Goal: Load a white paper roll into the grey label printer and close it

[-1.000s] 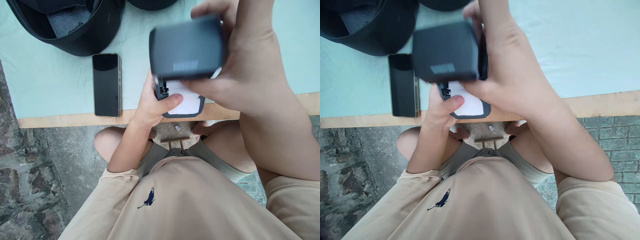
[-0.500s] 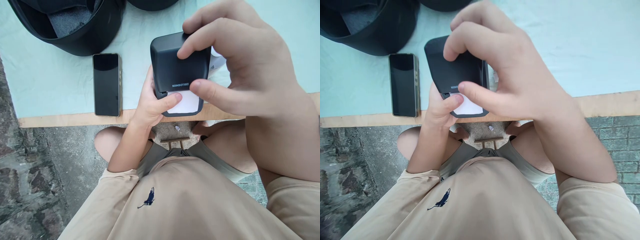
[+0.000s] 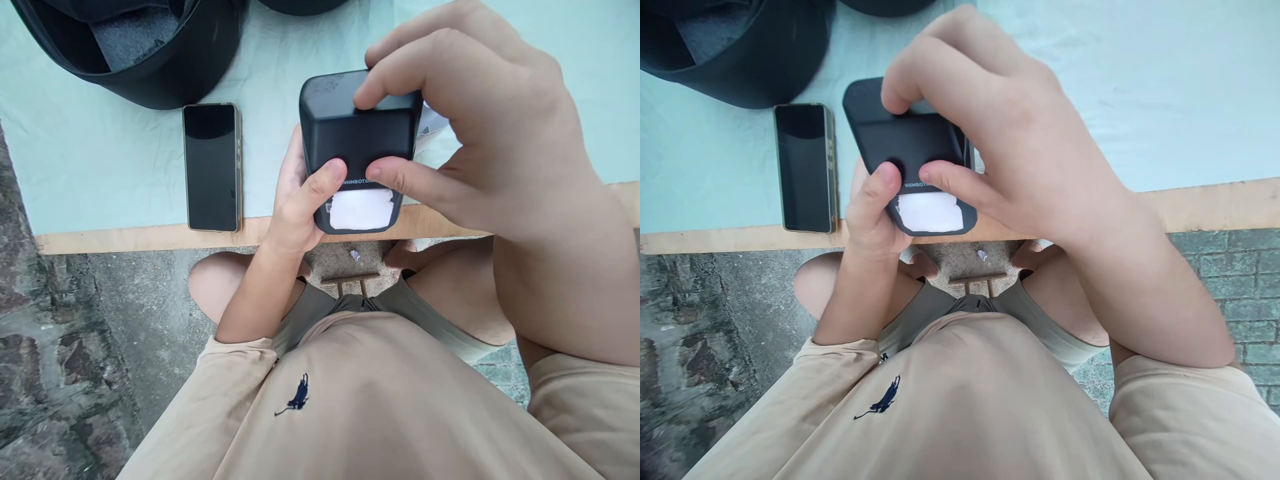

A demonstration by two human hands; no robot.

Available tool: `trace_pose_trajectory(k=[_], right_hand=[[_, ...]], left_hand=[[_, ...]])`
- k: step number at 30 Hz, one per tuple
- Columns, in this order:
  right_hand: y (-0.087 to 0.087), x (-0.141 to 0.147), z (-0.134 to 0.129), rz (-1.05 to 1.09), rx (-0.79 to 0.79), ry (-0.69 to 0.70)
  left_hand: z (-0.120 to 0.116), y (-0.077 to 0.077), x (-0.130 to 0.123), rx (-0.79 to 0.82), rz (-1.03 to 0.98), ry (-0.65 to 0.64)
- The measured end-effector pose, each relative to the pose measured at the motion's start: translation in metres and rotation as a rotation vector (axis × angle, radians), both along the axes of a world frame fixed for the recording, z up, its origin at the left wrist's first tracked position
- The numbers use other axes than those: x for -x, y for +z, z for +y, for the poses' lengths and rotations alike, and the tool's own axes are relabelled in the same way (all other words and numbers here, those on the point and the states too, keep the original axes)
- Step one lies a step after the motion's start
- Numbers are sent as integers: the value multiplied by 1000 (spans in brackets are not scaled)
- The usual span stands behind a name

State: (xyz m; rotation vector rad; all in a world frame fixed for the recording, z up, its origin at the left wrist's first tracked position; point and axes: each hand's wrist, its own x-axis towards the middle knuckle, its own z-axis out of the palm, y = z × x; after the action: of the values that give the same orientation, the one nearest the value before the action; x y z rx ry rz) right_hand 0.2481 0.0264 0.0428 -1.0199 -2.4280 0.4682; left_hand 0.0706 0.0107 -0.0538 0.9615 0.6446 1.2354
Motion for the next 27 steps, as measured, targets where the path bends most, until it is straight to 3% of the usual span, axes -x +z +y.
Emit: trace_pose_trajectory(k=[3, 6, 8, 12, 13, 27], right_hand=[[-3, -1, 1, -3, -4, -25], [-5, -2, 3, 16, -23, 11], [-7, -2, 4, 26, -42, 33], [-8, -4, 4, 43, -64, 3], [-8, -5, 4, 61, -62, 8], [-10, -5, 4, 41, -18, 44]], left_hand=[[8, -15, 4, 0, 1, -31], [11, -14, 5, -47, -10, -158], [6, -3, 2, -30, -70, -27], [-5, 21, -7, 168, -60, -17], [-6, 23, -8, 170, -67, 37], [3, 7, -3, 260, -21, 42]])
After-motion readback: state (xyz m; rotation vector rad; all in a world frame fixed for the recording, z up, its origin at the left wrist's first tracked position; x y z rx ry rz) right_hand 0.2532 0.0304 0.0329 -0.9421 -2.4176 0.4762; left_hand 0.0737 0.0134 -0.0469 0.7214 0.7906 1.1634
